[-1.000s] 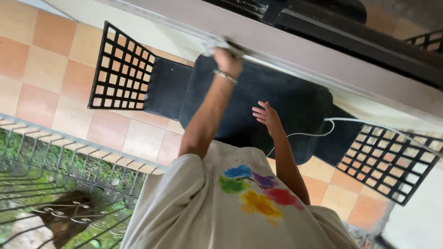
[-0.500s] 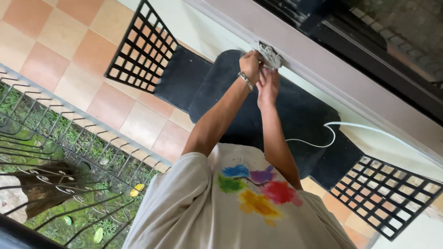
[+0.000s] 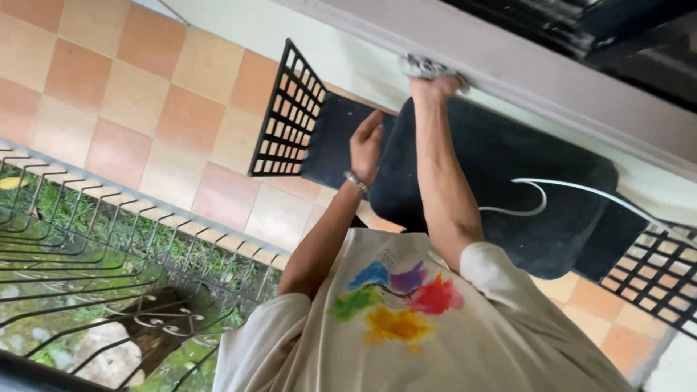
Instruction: Wiping down a window frame and a plastic chair and table set on a balcony.
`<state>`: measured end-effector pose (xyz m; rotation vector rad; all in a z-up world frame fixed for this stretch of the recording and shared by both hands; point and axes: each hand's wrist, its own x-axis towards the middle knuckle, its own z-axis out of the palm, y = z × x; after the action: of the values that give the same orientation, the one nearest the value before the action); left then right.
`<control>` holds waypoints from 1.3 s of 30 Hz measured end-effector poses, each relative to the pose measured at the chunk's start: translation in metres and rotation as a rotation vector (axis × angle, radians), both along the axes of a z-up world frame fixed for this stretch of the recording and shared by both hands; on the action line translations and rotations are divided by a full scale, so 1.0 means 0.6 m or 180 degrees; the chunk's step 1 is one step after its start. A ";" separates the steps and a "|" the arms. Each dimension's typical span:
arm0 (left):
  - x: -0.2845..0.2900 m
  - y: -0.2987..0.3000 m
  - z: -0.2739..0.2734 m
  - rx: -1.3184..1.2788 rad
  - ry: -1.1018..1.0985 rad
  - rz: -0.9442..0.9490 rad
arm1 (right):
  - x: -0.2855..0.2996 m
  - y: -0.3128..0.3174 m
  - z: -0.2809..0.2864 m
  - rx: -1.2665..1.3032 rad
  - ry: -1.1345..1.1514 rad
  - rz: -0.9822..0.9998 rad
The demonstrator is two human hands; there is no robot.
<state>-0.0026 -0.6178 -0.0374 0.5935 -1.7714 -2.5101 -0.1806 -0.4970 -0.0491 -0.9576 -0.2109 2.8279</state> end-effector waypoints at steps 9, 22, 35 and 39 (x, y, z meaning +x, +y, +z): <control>0.034 -0.099 -0.080 0.0938 -0.1590 0.0168 | 0.020 -0.020 0.096 -0.1016 -0.0281 -0.0131; 0.001 -0.107 -0.085 0.1493 -0.1615 -0.0067 | 0.055 0.035 0.000 -0.0010 -0.0808 -0.0601; -0.105 -0.330 -0.017 0.0977 -0.1537 -0.1596 | -0.037 -0.347 -0.006 0.1875 -0.0439 -0.1255; -0.145 -0.393 -0.027 0.1358 -0.1589 -0.1550 | -0.011 -0.231 -0.084 0.2323 -0.0636 -0.1318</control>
<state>-0.0896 -0.8534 -0.0533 0.9820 -1.6620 -3.3659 -0.1870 -0.6354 -0.0993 -0.9498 -0.8760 2.0218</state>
